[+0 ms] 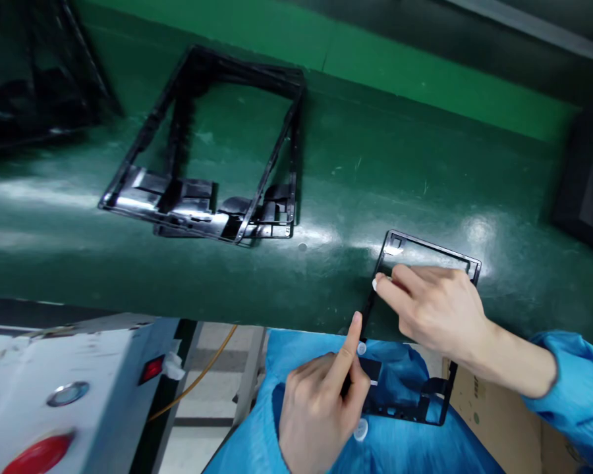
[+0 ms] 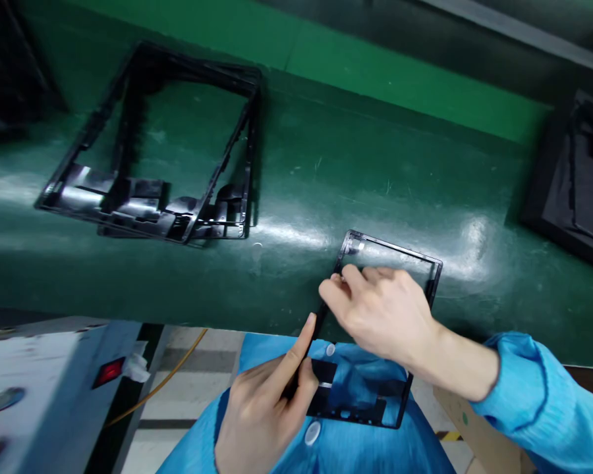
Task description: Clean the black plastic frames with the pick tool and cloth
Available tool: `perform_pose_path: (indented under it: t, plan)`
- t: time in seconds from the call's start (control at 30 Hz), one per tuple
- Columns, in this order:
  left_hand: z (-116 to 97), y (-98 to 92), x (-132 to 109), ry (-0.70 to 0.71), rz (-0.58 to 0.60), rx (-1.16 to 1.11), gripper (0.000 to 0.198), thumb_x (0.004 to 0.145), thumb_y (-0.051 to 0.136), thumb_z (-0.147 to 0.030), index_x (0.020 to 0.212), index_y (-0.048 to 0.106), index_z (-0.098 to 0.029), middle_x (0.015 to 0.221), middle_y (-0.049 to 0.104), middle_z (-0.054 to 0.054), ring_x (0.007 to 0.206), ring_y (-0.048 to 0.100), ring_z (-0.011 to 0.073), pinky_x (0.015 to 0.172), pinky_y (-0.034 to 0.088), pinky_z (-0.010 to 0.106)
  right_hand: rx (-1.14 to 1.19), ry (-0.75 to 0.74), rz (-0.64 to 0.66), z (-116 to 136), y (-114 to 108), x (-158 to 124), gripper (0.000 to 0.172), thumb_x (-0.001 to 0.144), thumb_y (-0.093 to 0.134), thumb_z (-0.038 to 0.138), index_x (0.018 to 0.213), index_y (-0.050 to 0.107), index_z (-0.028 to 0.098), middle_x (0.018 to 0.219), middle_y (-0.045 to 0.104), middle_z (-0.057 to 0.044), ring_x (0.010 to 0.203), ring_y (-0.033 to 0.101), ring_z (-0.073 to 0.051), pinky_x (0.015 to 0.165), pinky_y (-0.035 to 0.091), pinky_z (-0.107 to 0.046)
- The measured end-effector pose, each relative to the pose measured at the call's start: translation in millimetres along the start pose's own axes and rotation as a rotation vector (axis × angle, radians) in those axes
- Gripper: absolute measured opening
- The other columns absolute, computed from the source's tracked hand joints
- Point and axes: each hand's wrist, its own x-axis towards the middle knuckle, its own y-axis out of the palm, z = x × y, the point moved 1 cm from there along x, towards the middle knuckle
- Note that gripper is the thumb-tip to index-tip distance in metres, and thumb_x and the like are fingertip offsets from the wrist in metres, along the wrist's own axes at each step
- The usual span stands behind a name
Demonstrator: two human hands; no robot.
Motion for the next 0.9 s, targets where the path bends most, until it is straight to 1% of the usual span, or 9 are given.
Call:
perform_pose_path:
  t: [0.1, 0.23, 0.37, 0.5, 0.6, 0.73, 0.83, 0.9]
  plan:
    - [-0.8, -0.7, 0.9, 0.011, -0.02, -0.001, 0.057, 0.105, 0.047, -0.011, 0.16, 0.046, -0.022, 0.057, 0.056, -0.009, 0.045, 0.056, 0.0107, 0.047, 0.04, 0.028, 0.042, -0.04, 0.031, 1.6, -0.2, 0.0, 0.031, 0.102, 0.041, 0.008, 0.098, 0.07, 0.017, 0.076, 0.065, -0.002, 0.056, 0.054, -0.017, 0.054, 0.023, -0.036]
    - [-1.9, -1.2, 1.5, 0.014, -0.011, 0.012, 0.058, 0.104, 0.047, -0.01, 0.161, 0.045, -0.019, 0.055, 0.054, -0.009, 0.045, 0.057, 0.0112, 0.044, 0.038, 0.027, 0.003, -0.003, 0.016, 2.3, -0.3, -0.1, 0.032, 0.101, 0.041, 0.005, 0.098, 0.07, 0.018, 0.074, 0.064, -0.001, 0.055, 0.053, -0.018, 0.053, 0.021, -0.037]
    - [-0.8, -0.9, 0.4, 0.025, -0.035, 0.001, 0.057, 0.103, 0.047, -0.01, 0.159, 0.048, -0.018, 0.058, 0.058, -0.008, 0.045, 0.056, 0.0107, 0.047, 0.041, 0.028, 0.045, -0.048, 0.022, 3.4, -0.4, 0.0, 0.031, 0.103, 0.041, 0.008, 0.095, 0.069, 0.018, 0.075, 0.065, -0.001, 0.056, 0.053, -0.017, 0.054, 0.024, -0.036]
    - [0.8, 0.3, -1.0, 0.015, -0.016, 0.011, 0.056, 0.103, 0.049, -0.01, 0.159, 0.047, -0.016, 0.056, 0.054, -0.009, 0.044, 0.054, 0.0102, 0.046, 0.039, 0.027, -0.008, 0.003, -0.001, 1.1, -0.4, 0.3, 0.033, 0.103, 0.039, 0.006, 0.097, 0.069, 0.018, 0.074, 0.064, -0.001, 0.055, 0.052, -0.017, 0.054, 0.021, -0.037]
    - [0.5, 0.6, -0.7, 0.023, -0.022, 0.01, 0.055, 0.103, 0.048, -0.01, 0.158, 0.048, -0.018, 0.057, 0.056, -0.009, 0.044, 0.054, 0.01, 0.046, 0.039, 0.027, 0.039, -0.036, 0.012, 0.8, 0.2, -0.2, 0.032, 0.104, 0.04, 0.008, 0.096, 0.069, 0.018, 0.075, 0.065, -0.001, 0.056, 0.053, -0.017, 0.054, 0.023, -0.036]
    - [-0.1, -0.6, 0.5, 0.009, 0.001, 0.018, 0.057, 0.104, 0.047, -0.01, 0.16, 0.046, -0.02, 0.054, 0.052, -0.009, 0.043, 0.052, 0.0103, 0.043, 0.035, 0.027, 0.001, 0.014, 0.0, -0.2, -0.2, -0.1, 0.032, 0.101, 0.04, 0.006, 0.096, 0.069, 0.018, 0.073, 0.064, -0.001, 0.054, 0.052, -0.017, 0.054, 0.021, -0.037]
    - [-0.1, -1.9, 0.6, 0.016, -0.019, 0.016, 0.057, 0.103, 0.049, -0.01, 0.159, 0.047, -0.021, 0.056, 0.055, -0.009, 0.045, 0.056, 0.0103, 0.045, 0.038, 0.027, 0.051, -0.038, 0.024, 0.1, 0.1, 0.2, 0.029, 0.102, 0.042, 0.008, 0.096, 0.069, 0.018, 0.076, 0.065, -0.002, 0.056, 0.051, -0.016, 0.054, 0.023, -0.036]
    - [-0.1, -1.9, 0.2, 0.011, -0.014, 0.009, 0.058, 0.103, 0.049, -0.009, 0.159, 0.047, -0.021, 0.056, 0.055, -0.009, 0.046, 0.057, 0.0105, 0.046, 0.039, 0.027, 0.042, -0.02, 0.009, -1.0, 0.4, 0.4, 0.029, 0.099, 0.043, 0.006, 0.096, 0.069, 0.018, 0.075, 0.064, -0.001, 0.055, 0.049, -0.016, 0.054, 0.021, -0.036]
